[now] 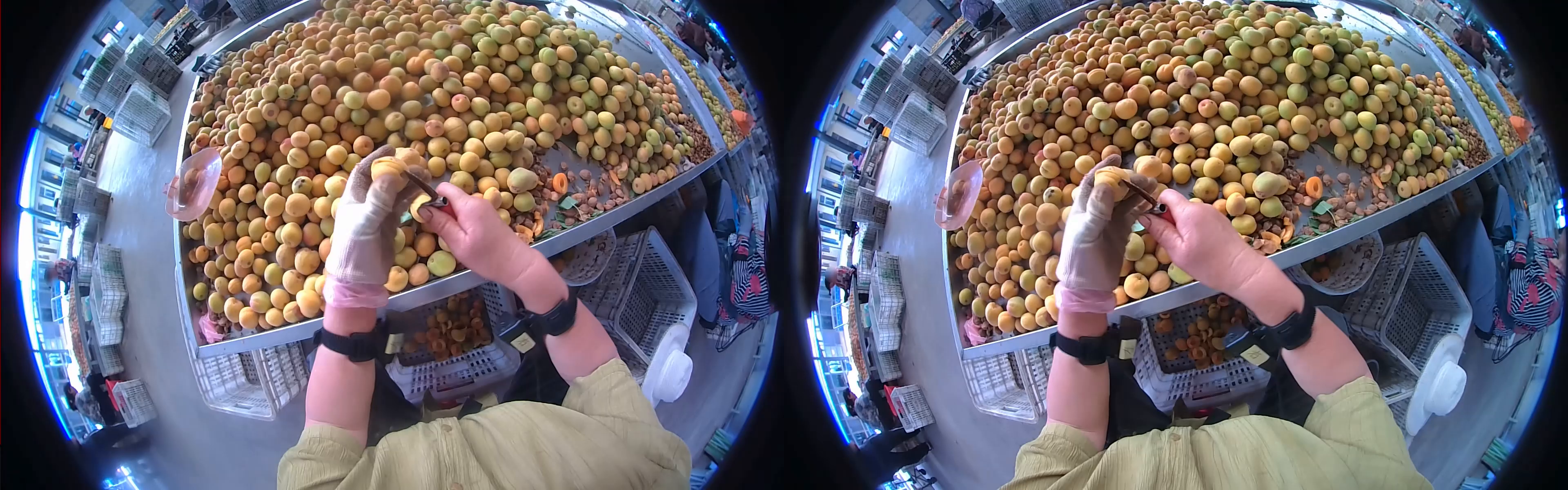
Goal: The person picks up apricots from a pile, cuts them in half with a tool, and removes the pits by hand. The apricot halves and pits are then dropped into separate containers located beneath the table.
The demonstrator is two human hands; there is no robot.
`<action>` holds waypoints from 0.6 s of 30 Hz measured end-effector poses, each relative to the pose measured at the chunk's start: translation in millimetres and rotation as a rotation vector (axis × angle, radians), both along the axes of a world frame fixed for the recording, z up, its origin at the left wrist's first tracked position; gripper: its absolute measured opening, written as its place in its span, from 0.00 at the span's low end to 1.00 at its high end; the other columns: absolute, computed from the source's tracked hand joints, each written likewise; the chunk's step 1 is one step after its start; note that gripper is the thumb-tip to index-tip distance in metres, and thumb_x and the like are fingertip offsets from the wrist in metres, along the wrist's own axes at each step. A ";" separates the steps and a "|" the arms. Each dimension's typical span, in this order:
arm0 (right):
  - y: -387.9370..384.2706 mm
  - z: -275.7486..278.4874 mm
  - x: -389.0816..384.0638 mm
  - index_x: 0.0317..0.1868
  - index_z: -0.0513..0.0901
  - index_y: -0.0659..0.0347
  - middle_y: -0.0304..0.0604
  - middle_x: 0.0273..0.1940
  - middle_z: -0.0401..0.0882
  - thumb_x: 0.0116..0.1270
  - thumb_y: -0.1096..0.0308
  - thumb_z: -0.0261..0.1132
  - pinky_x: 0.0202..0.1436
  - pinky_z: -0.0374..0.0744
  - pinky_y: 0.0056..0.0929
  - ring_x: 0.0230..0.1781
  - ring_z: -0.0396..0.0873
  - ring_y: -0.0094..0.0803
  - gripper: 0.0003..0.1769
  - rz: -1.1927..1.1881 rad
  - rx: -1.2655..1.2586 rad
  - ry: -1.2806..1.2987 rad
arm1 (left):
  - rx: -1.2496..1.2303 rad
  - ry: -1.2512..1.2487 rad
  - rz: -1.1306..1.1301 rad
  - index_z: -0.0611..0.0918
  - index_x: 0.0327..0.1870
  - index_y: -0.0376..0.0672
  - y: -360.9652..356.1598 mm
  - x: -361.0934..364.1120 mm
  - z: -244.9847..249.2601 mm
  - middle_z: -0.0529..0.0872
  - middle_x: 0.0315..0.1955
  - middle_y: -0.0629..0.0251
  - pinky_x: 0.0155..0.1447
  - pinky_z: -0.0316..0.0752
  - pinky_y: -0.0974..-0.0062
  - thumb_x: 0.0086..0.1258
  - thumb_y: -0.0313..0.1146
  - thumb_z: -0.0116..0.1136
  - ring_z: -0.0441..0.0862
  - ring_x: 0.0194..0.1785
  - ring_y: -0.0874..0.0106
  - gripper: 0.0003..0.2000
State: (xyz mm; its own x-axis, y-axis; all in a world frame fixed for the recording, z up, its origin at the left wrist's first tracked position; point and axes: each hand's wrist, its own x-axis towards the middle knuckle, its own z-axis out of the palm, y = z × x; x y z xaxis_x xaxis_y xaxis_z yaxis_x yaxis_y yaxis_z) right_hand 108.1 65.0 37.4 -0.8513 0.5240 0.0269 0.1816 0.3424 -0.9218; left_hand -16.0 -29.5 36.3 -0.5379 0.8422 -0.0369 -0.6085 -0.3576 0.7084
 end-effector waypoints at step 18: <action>-9.2 -10.9 -7.3 0.46 0.74 0.66 0.54 0.29 0.83 0.72 0.60 0.60 0.35 0.80 0.45 0.33 0.82 0.54 0.15 -0.142 0.186 0.028 | -0.023 -0.144 0.062 0.77 0.55 0.34 9.4 11.3 -19.9 0.83 0.47 0.62 0.60 0.74 0.76 0.71 0.41 0.62 0.80 0.52 0.73 0.21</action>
State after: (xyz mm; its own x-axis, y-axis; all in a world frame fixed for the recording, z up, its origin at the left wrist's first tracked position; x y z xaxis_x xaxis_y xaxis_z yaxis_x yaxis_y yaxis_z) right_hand 100.8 55.8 26.5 -0.7669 0.6223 0.1568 0.2157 0.4800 -0.8503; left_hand -4.7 -20.2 16.4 -0.5769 0.8054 -0.1360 -0.6813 -0.3827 0.6240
